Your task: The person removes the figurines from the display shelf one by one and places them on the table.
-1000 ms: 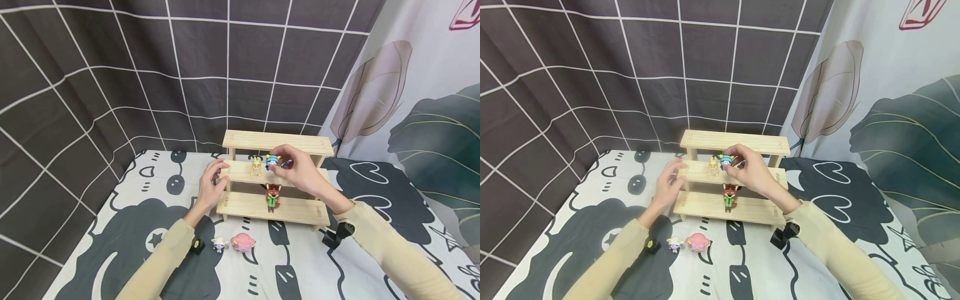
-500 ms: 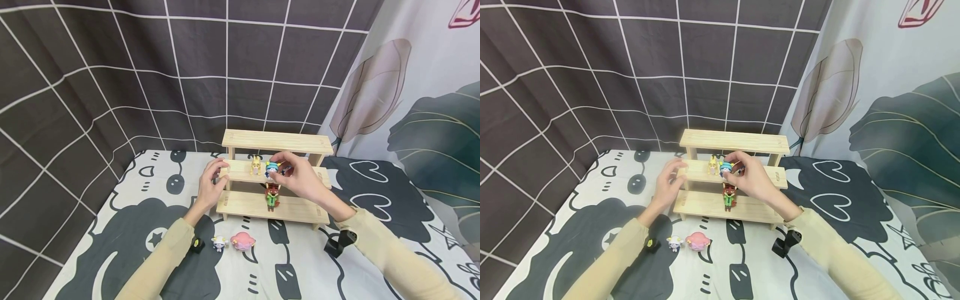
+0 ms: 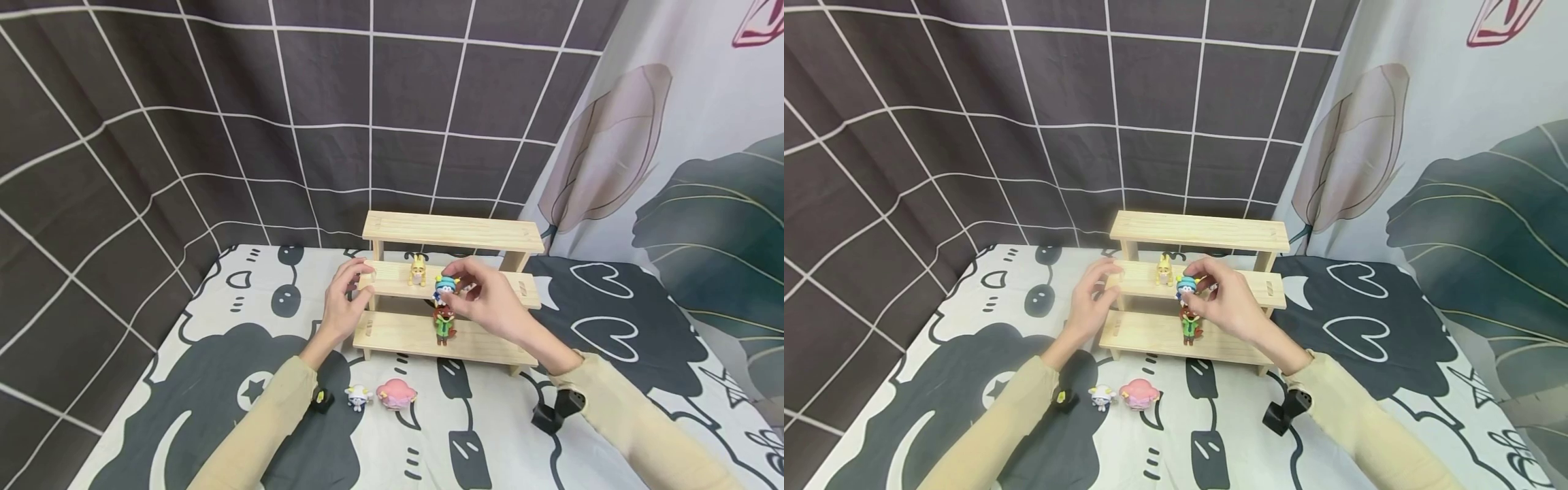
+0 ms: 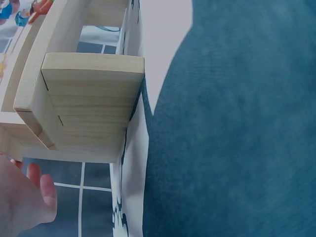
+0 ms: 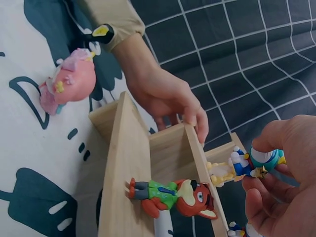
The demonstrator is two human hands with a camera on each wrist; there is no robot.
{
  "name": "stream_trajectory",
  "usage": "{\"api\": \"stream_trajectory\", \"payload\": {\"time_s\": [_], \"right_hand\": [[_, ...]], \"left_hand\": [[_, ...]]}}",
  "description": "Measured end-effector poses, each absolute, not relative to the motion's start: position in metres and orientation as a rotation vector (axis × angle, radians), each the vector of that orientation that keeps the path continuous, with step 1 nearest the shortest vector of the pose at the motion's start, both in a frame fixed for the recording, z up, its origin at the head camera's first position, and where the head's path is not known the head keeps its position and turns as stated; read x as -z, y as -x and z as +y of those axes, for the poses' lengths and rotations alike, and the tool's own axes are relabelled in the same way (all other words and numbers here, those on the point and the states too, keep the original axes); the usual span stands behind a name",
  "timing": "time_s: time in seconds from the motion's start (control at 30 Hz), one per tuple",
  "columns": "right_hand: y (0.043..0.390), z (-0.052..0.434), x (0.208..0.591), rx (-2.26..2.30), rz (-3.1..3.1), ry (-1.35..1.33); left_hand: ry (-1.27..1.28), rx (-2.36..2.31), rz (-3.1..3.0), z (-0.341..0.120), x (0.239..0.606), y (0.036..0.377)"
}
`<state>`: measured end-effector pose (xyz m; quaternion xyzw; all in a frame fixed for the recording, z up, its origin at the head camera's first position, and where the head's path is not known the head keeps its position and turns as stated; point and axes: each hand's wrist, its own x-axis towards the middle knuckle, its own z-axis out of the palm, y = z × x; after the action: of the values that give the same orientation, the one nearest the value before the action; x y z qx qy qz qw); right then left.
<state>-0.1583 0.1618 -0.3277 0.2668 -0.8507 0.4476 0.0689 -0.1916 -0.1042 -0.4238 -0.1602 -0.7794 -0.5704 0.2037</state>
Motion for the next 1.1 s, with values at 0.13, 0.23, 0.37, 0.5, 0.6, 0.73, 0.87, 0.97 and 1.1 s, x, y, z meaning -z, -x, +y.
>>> {"api": "stream_trajectory", "payload": {"time_s": [0.13,0.23,0.37,0.5,0.6,0.73,0.87,0.97,1.1], "right_hand": [[0.155,0.163,0.332,-1.354,-2.564,-0.795],[0.153,0.163,0.334,-1.353,-2.573,-0.78],[0.15,0.163,0.337,-1.363,-2.582,-0.766],[0.147,0.164,0.339,-1.379,-2.586,-0.773],[0.143,0.164,0.341,-1.391,-2.584,-0.785],[0.139,0.164,0.344,-1.393,-2.58,-0.805],[0.135,0.163,0.347,-1.385,-2.584,-0.826],[0.132,0.163,0.347,-1.372,-2.597,-0.825],[0.129,0.162,0.349,-1.364,-2.609,-0.815]], "left_hand": [[0.446,1.59,-2.175,-0.104,0.423,0.191],[0.449,1.589,-2.181,-0.104,0.423,0.191],[0.45,1.589,-2.188,-0.104,0.424,0.191],[0.446,1.583,-2.189,-0.104,0.424,0.191],[0.442,1.586,-2.185,-0.104,0.424,0.191],[0.445,1.596,-2.178,-0.104,0.425,0.191],[0.45,1.593,-2.174,-0.104,0.426,0.192],[0.45,1.589,-2.164,-0.104,0.426,0.192],[0.448,1.585,-2.155,-0.104,0.426,0.193]]}}
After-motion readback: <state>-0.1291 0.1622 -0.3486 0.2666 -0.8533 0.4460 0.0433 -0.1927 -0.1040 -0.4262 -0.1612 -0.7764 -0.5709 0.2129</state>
